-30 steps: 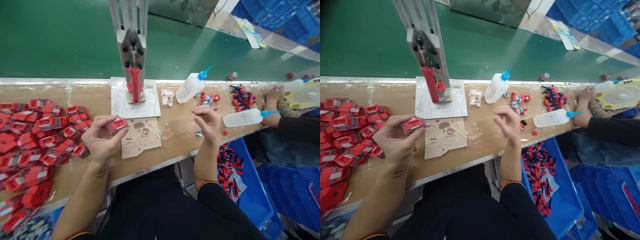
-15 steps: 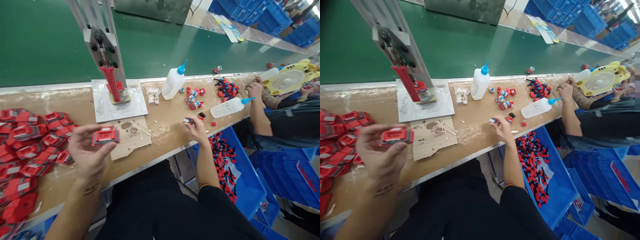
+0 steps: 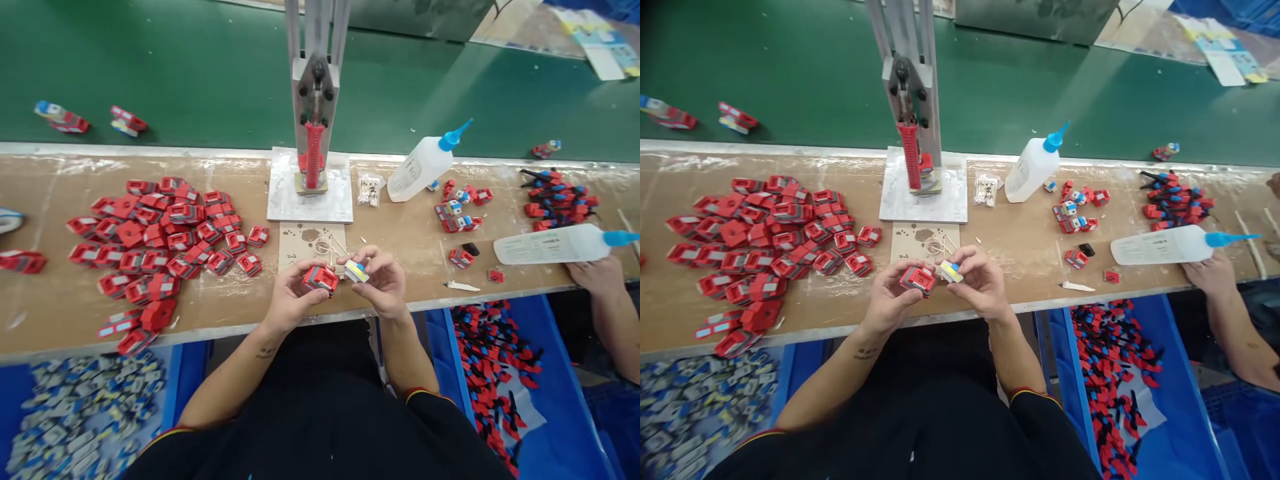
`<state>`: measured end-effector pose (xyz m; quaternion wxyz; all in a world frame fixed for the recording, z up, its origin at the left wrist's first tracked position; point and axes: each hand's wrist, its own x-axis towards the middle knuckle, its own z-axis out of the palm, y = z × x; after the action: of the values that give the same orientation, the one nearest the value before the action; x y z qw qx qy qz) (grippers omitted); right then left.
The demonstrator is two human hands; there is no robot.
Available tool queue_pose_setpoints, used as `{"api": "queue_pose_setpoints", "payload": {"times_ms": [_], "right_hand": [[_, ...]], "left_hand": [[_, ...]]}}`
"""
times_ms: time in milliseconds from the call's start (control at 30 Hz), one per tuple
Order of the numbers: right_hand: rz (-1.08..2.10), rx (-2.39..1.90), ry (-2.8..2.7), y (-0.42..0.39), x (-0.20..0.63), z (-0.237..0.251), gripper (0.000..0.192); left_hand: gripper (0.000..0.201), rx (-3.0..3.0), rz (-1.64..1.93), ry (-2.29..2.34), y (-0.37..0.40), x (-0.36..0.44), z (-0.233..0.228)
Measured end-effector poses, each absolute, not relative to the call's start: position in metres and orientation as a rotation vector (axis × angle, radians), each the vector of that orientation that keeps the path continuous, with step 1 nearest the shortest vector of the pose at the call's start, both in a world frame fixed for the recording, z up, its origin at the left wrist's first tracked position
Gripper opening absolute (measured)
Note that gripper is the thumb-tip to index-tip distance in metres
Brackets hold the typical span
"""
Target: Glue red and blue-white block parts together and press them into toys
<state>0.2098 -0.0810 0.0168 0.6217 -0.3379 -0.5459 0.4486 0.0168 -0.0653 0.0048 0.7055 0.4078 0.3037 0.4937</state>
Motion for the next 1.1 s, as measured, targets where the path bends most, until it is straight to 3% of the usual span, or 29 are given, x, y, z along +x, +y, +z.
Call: {"api": "queue_pose_setpoints", "payload": {"times_ms": [200, 433, 833, 1000, 1100], "right_hand": [[0.771, -0.842, -1.648, -0.084, 0.221, 0.035, 0.025], [0.649, -0.740, -1.859, -0.078, 0.218, 0.054, 0.019], [0.403, -0.913, -2.001, -0.082, 0.208, 0.052, 0.029], [0.150, -0.974, -1.899, -0.084, 0.188, 0.030, 0.035], [0.074, -0.992, -1.870, -0.084, 0.182, 0.022, 0.034]], "left_hand": [[0.050, 0.902, 1.037, 0.573, -0.064, 0.009, -0.001], [0.068, 0.810, 0.913, 0.505, -0.065, 0.005, 0.006], [0.045, 0.932, 0.937, 0.672, -0.067, 0.008, 0.023], [0.077, 1.214, 0.975, 0.862, -0.075, 0.016, 0.030], [0.074, 1.322, 0.917, 0.901, -0.072, 0.015, 0.032]]}}
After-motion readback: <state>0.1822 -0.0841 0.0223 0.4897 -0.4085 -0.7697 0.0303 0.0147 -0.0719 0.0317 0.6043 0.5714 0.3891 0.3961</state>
